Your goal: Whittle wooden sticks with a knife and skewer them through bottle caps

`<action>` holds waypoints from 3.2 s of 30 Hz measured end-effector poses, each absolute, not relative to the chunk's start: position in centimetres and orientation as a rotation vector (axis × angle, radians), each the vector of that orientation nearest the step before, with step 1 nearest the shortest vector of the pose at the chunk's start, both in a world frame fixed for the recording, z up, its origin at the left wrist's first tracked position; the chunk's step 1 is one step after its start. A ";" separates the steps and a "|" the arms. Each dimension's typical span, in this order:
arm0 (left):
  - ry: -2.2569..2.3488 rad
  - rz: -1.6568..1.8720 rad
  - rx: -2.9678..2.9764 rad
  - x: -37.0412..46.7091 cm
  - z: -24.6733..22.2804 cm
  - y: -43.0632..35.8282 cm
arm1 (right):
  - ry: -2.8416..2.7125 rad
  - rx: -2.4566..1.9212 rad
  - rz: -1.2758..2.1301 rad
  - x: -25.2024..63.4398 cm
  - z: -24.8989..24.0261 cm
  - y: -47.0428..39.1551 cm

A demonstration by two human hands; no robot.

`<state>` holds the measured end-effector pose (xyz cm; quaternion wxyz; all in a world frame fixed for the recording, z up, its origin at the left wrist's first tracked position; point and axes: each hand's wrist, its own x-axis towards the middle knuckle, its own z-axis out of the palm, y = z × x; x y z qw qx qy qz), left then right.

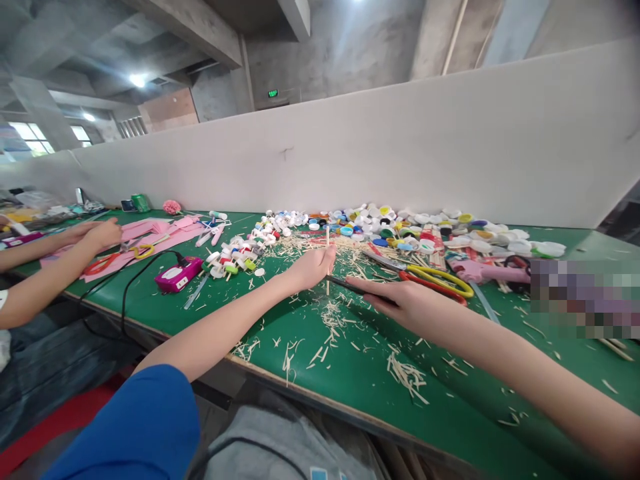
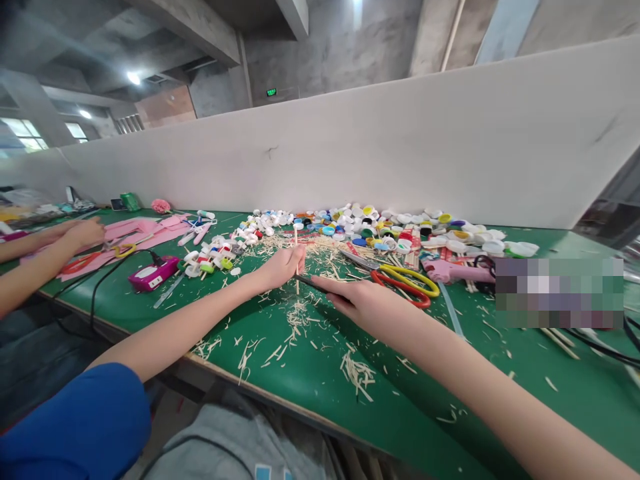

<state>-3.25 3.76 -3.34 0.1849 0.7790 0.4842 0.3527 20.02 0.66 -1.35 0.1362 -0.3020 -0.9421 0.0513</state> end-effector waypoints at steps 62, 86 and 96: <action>1.412 0.942 2.223 -3.9 -3.1 3.6 | -2.789 -0.909 -0.044 20.4 -2.4 1.0; 1.427 0.961 2.299 -3.2 -3.5 3.8 | -2.736 -0.973 -0.023 19.2 -0.4 -1.0; 1.414 0.964 2.325 -3.0 -3.1 3.5 | -2.755 -1.045 0.067 18.8 0.2 -1.5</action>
